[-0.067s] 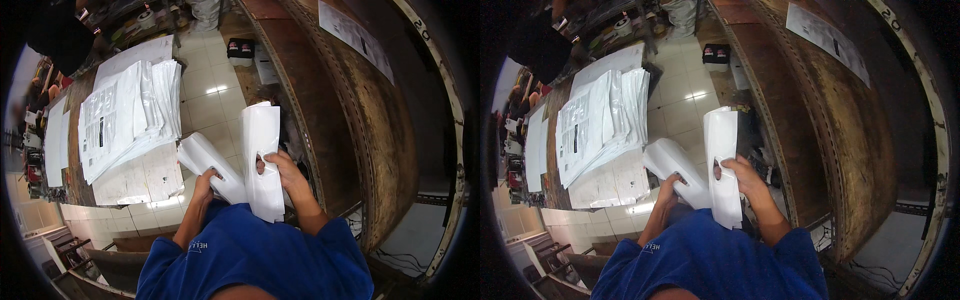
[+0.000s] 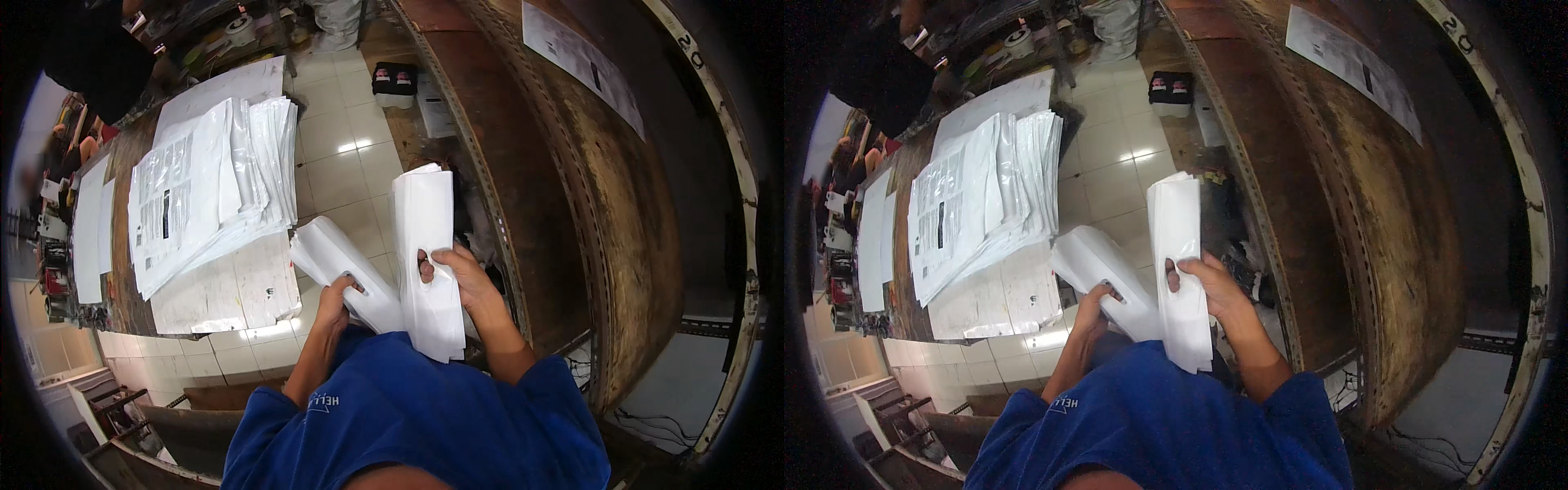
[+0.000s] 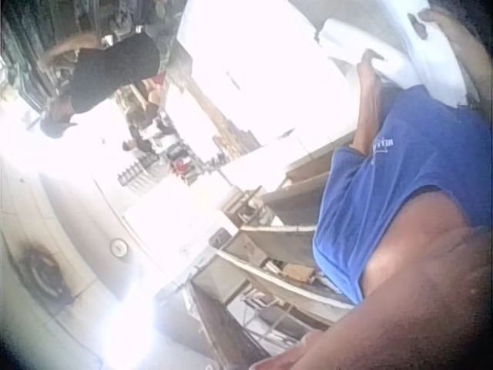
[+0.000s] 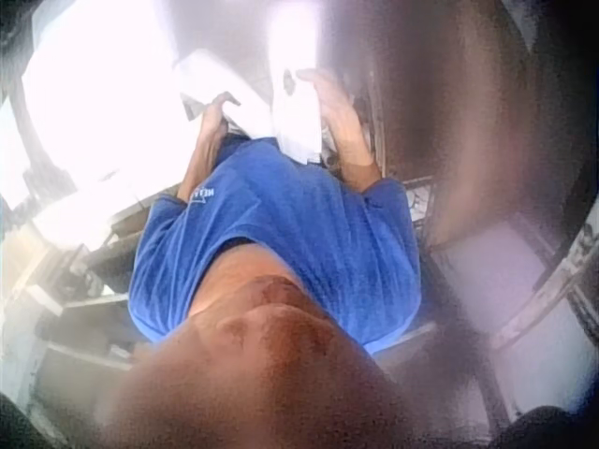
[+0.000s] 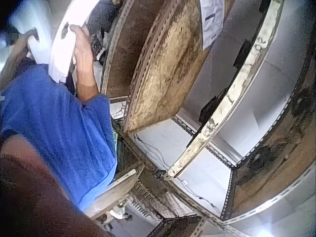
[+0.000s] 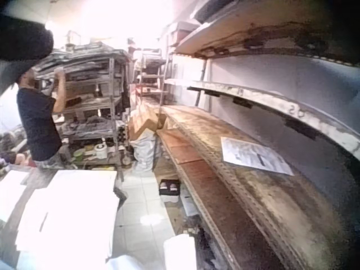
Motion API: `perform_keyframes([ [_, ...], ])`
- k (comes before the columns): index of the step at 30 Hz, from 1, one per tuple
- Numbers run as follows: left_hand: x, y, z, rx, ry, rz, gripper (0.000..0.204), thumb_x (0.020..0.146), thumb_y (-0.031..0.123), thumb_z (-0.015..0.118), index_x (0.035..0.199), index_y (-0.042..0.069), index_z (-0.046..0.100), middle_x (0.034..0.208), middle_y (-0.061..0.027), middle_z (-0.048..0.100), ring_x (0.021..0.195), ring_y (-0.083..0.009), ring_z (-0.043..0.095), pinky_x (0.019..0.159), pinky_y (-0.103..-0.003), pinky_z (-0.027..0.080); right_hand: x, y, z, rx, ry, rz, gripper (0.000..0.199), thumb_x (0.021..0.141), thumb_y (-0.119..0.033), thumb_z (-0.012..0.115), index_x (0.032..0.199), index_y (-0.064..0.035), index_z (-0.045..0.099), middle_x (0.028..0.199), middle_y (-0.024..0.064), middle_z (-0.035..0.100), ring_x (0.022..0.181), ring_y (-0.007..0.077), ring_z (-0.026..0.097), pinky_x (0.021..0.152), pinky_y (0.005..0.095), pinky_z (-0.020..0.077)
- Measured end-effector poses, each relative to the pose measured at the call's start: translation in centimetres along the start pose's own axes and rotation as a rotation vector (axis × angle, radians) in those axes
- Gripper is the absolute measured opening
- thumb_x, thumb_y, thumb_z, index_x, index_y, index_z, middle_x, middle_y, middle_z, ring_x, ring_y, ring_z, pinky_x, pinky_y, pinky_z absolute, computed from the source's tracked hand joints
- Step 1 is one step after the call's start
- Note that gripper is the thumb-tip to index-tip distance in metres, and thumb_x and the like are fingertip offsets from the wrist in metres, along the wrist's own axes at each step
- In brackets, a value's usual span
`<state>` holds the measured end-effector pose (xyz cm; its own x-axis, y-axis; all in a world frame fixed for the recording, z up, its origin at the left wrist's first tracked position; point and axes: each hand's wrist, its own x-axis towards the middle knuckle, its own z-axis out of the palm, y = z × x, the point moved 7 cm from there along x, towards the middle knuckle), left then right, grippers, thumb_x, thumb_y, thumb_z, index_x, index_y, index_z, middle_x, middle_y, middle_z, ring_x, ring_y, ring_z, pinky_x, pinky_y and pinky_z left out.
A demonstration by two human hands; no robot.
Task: The person organizes and stacks white plastic shipping packages on a wooden table and metal shelves. They repeatedly pick up stacks, separate individual packages, and place them in piles, then sit on the floor to fold and arrange more packages.
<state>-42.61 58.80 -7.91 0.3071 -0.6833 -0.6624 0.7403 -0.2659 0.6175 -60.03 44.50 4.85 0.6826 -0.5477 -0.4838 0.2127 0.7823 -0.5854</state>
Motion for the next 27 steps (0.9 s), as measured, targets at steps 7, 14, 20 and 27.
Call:
perform_keyframes([
  [7, -0.1, -0.4, -0.2, 0.035, -0.006, -0.050, 0.016, 0.084, 0.018, 0.055, 0.084, 0.002, 0.057, 0.075, -0.0079, 0.058, 0.075, -0.0194, 0.057, 0.076, -0.034, 0.046, 2.2, 0.4, 0.5, -0.564, 0.059, -0.026, 0.037, 0.084, -0.012, 0.060, 0.115, 0.0003, 0.045, 0.090, 0.0105, 0.059, 0.075, 0.0171, 0.059, 0.068, 0.0326, 0.0499],
  [14, 0.0, -0.6, 1.5, -0.076, -0.018, -0.044, 0.040, 0.085, 0.028, 0.064, 0.112, 0.000, 0.055, 0.097, -0.0117, 0.062, 0.087, -0.0229, 0.060, 0.081, -0.038, 0.049, 6.4, 7.3, 2.0, -1.314, 0.024, -0.115, 0.061, 0.075, -0.017, 0.066, 0.123, 0.0065, 0.036, 0.106, 0.0315, 0.057, 0.100, 0.0446, 0.058, 0.087, 0.0469, 0.0462],
  [20, -1.3, -0.3, 2.2, -0.251, -0.090, -0.114, 0.066, 0.086, 0.035, 0.067, 0.132, -0.004, 0.042, 0.129, -0.0159, 0.052, 0.120, -0.0274, 0.047, 0.103, -0.042, 0.035, 5.6, 8.9, 4.1, -1.431, -0.029, -0.044, 0.072, 0.076, -0.026, 0.068, 0.130, 0.0065, 0.033, 0.113, 0.0342, 0.056, 0.107, 0.0457, 0.056, 0.093, 0.0464, 0.0436],
  [27, 0.7, -2.5, 1.4, -0.061, -0.146, -0.089, 0.068, 0.085, 0.034, 0.067, 0.132, -0.006, 0.039, 0.130, -0.0155, 0.051, 0.120, -0.0278, 0.047, 0.105, -0.043, 0.031, 5.1, 7.8, 3.6, -1.502, 0.062, -0.019, 0.083, 0.071, -0.029, 0.073, 0.132, 0.0073, 0.030, 0.111, 0.0333, 0.058, 0.104, 0.0458, 0.058, 0.089, 0.0480, 0.0459],
])
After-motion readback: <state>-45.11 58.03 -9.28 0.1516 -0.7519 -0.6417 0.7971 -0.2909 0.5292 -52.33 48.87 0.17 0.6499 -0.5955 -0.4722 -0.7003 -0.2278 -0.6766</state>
